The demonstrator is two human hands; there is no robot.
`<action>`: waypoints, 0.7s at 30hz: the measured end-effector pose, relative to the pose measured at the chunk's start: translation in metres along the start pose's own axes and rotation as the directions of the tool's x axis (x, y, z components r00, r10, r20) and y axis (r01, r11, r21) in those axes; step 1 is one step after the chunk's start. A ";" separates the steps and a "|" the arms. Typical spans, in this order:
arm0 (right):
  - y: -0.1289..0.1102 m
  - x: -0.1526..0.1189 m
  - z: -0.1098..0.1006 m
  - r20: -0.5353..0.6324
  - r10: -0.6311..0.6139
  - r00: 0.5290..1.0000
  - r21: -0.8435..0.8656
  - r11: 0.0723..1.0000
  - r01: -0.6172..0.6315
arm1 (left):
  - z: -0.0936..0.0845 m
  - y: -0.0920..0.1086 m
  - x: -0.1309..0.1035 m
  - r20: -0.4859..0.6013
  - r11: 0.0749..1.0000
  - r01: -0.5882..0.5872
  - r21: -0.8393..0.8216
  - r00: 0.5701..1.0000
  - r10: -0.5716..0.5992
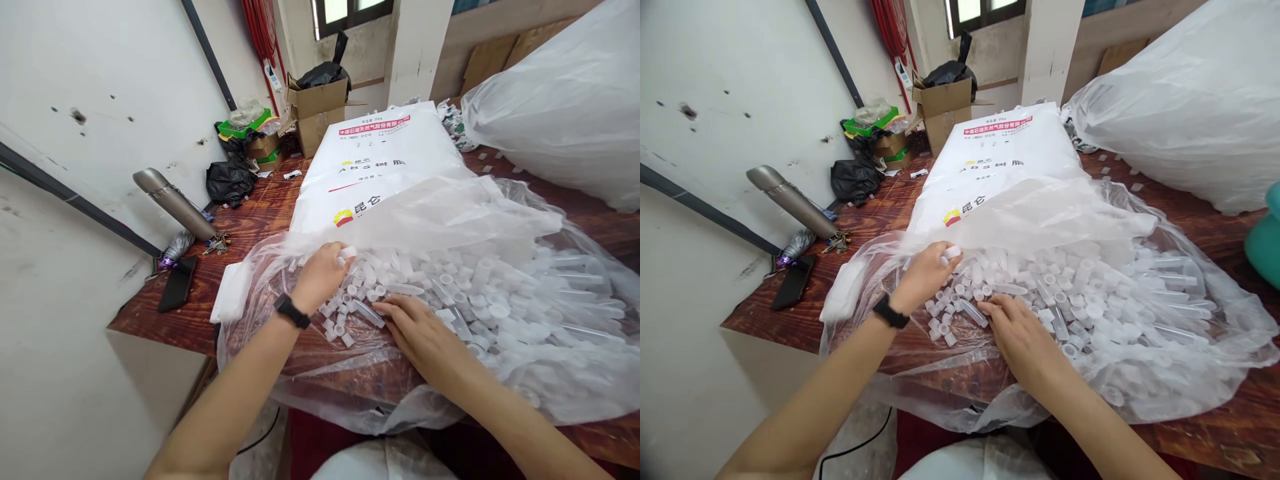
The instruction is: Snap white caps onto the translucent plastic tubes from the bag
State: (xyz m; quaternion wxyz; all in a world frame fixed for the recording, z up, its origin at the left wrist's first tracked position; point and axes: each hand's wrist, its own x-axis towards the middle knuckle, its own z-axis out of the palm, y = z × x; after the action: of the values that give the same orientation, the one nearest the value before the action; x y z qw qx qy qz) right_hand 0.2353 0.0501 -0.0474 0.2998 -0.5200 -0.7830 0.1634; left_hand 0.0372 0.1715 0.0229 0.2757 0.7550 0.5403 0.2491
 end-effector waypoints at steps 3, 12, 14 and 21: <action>0.001 -0.003 0.005 0.021 -0.036 0.999 -0.022 0.999 0.037 | 0.007 -0.002 0.024 0.080 0.990 0.000 0.144 0.997 -0.011; 0.000 -0.008 -0.007 -0.059 0.054 0.997 0.053 0.997 -0.051 | -0.004 0.002 0.004 0.069 0.998 0.068 -0.018 0.995 -0.066; -0.002 -0.008 -0.010 -0.090 0.081 0.993 0.102 0.992 -0.072 | -0.007 0.003 -0.013 0.060 0.980 0.110 -0.169 0.993 -0.101; -0.031 -0.012 -0.012 -0.128 0.156 0.979 0.284 0.952 -0.114 | 0.010 0.020 -0.090 0.173 0.640 0.263 -0.722 0.964 -0.201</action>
State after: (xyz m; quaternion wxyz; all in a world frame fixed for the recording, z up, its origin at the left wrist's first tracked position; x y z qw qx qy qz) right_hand 0.2240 0.0254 -0.0242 0.4148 -0.5365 -0.6906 0.2513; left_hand 0.0315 0.0792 0.0225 0.6074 0.5117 0.4745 0.3796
